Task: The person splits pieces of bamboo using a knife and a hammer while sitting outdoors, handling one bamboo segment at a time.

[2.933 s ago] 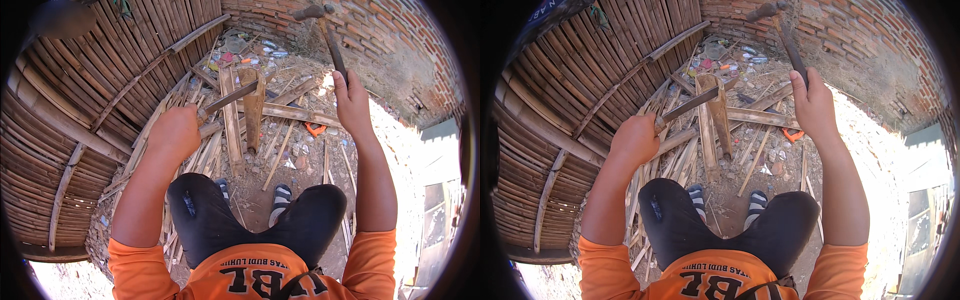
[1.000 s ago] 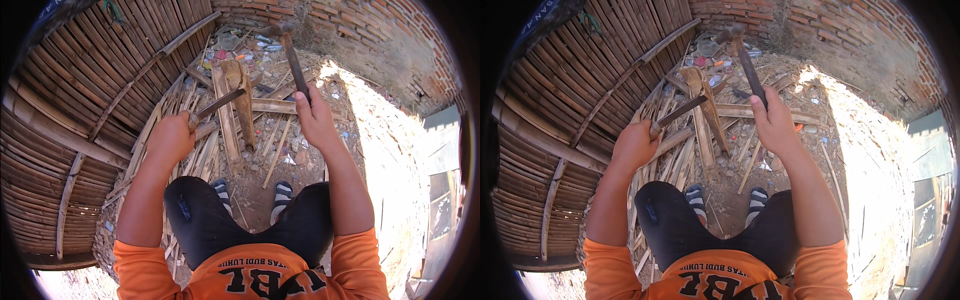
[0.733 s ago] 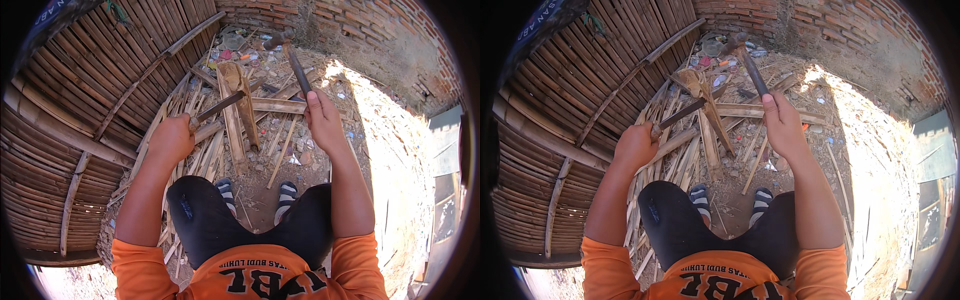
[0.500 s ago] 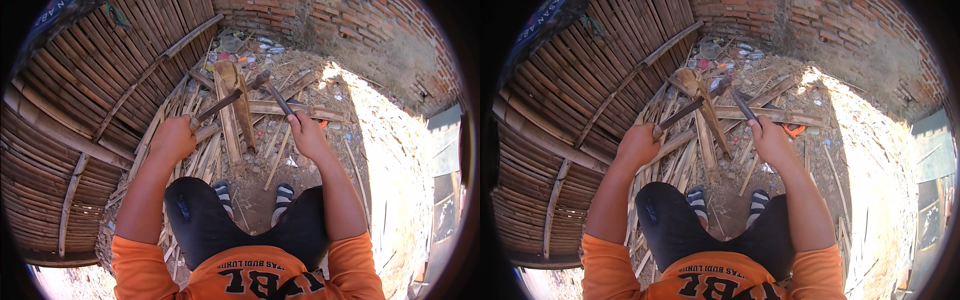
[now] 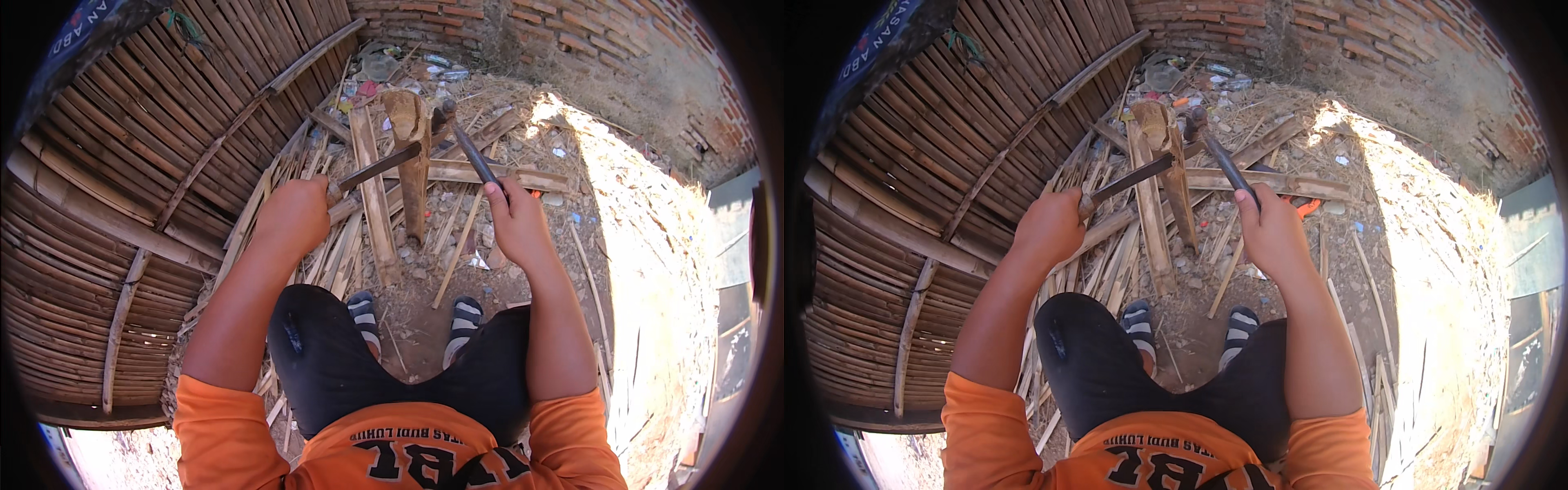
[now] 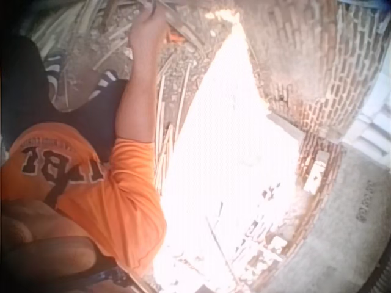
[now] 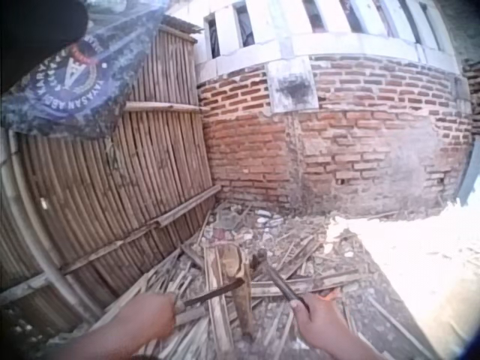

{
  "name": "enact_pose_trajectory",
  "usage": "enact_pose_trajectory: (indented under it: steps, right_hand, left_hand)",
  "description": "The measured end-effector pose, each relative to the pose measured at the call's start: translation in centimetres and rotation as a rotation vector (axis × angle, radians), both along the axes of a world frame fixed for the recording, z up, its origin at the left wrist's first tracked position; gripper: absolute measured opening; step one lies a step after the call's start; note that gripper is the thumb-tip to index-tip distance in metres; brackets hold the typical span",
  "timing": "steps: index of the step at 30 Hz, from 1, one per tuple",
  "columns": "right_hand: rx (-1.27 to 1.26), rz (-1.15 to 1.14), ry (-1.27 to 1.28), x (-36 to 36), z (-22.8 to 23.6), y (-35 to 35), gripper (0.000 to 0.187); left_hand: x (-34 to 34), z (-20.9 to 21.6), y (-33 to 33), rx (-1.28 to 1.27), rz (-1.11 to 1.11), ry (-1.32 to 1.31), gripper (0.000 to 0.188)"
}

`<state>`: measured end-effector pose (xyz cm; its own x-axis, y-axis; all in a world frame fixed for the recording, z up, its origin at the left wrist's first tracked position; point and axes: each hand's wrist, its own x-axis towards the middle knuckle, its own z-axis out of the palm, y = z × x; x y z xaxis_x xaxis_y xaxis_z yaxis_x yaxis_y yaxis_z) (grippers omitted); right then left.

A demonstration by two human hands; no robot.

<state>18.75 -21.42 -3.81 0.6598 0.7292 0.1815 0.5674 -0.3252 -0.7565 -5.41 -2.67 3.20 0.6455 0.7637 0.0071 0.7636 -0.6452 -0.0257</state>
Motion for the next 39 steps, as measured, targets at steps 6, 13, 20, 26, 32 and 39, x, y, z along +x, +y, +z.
enact_pose_trajectory:
  steps: [6,13,20,26,32,39]
  right_hand:
    - [0.324,-0.04,0.031,-0.3,0.1,-1.2,0.039]
    - [0.092,-0.052,0.113,0.4,-0.8,-1.4,0.041]
    - [0.178,-0.02,0.074,-0.3,-1.7,0.1,0.04]
    - [0.212,-0.028,0.08,-0.2,-0.5,-0.6,0.038]
    - [-0.026,0.033,-0.147,-0.1,-2.8,1.1,0.04]
    - [0.288,-0.062,0.058,-0.8,-0.2,0.6,0.039]
  left_hand:
    - [0.0,-1.0,-0.5,0.016,0.003,-0.014,0.017]
    - [-0.4,-0.5,-0.3,-0.001,0.027,-0.003,0.02]
    - [0.0,-0.8,-0.6,-0.026,0.05,0.018,0.021]
    - [-0.2,-1.2,-0.2,-0.019,0.05,0.047,0.021]
    - [0.0,-1.7,-0.1,-0.012,0.025,0.02,0.02]
    - [-0.5,-2.3,0.0,-0.023,0.055,0.036,0.022]
